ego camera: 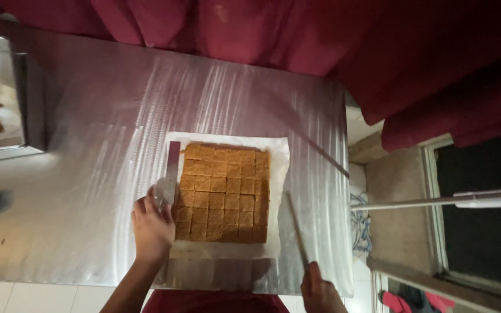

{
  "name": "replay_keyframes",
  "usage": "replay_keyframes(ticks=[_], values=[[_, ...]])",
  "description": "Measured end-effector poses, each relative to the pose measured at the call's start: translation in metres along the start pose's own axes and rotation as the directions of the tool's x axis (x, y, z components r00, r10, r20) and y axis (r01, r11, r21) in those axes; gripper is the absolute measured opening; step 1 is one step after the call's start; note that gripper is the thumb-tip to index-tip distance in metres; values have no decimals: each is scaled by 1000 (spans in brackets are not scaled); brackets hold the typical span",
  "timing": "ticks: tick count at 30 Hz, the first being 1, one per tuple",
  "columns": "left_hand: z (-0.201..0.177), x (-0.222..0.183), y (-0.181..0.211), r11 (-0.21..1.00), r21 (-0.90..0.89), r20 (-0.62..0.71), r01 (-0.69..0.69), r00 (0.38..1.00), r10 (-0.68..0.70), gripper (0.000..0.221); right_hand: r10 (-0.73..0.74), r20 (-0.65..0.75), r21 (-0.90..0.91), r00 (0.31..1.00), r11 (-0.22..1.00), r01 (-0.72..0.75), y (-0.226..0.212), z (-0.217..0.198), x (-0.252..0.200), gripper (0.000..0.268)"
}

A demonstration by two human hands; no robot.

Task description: The person uses a ruler and a knife to cut a rectangular cake into uniform square pieces. They align the ruler, make vertical cuts, then rotate the cake to make horizontal cuts, resulting in a grid of squares.

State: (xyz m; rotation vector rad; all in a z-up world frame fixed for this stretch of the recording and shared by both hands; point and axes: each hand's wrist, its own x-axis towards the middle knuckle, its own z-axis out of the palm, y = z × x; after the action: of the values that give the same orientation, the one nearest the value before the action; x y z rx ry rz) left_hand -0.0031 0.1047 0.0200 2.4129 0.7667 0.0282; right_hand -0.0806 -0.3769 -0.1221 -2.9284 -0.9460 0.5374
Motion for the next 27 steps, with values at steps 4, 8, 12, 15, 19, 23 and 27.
replay_keyframes(ticks=[4, 8, 12, 15, 19, 23, 27], values=[[33, 29, -26, 993, -118, -131, -17, 991, 2, 56, -202, -393, 2, 897, 975, 221, -14, -133, 43, 24], [37, 50, -30, 996, -89, -136, -8, 991, -4, 33, 548, -33, 750, 836, 566, -341, -27, -208, 107, 33], [40, 68, -34, 968, 243, -30, -69, 996, 79, 25, 522, -146, 786, 840, 577, -222, -31, -232, 159, 32], [66, 73, -56, 991, 112, -125, -74, 988, 88, 24, 540, -77, 830, 838, 501, -246, -40, -234, 177, 35], [64, 66, -55, 988, 73, -277, -135, 949, 150, 37, 534, -6, 755, 845, 556, -346, -44, -213, 170, 38], [39, 61, -30, 998, 53, -12, 44, 999, -43, 31, 569, -120, 777, 814, 564, -279, -47, -207, 167, 35], [43, 59, -31, 999, 32, -78, -28, 996, 30, 26, 635, 13, 861, 772, 386, -332, -59, -230, 170, 30]])
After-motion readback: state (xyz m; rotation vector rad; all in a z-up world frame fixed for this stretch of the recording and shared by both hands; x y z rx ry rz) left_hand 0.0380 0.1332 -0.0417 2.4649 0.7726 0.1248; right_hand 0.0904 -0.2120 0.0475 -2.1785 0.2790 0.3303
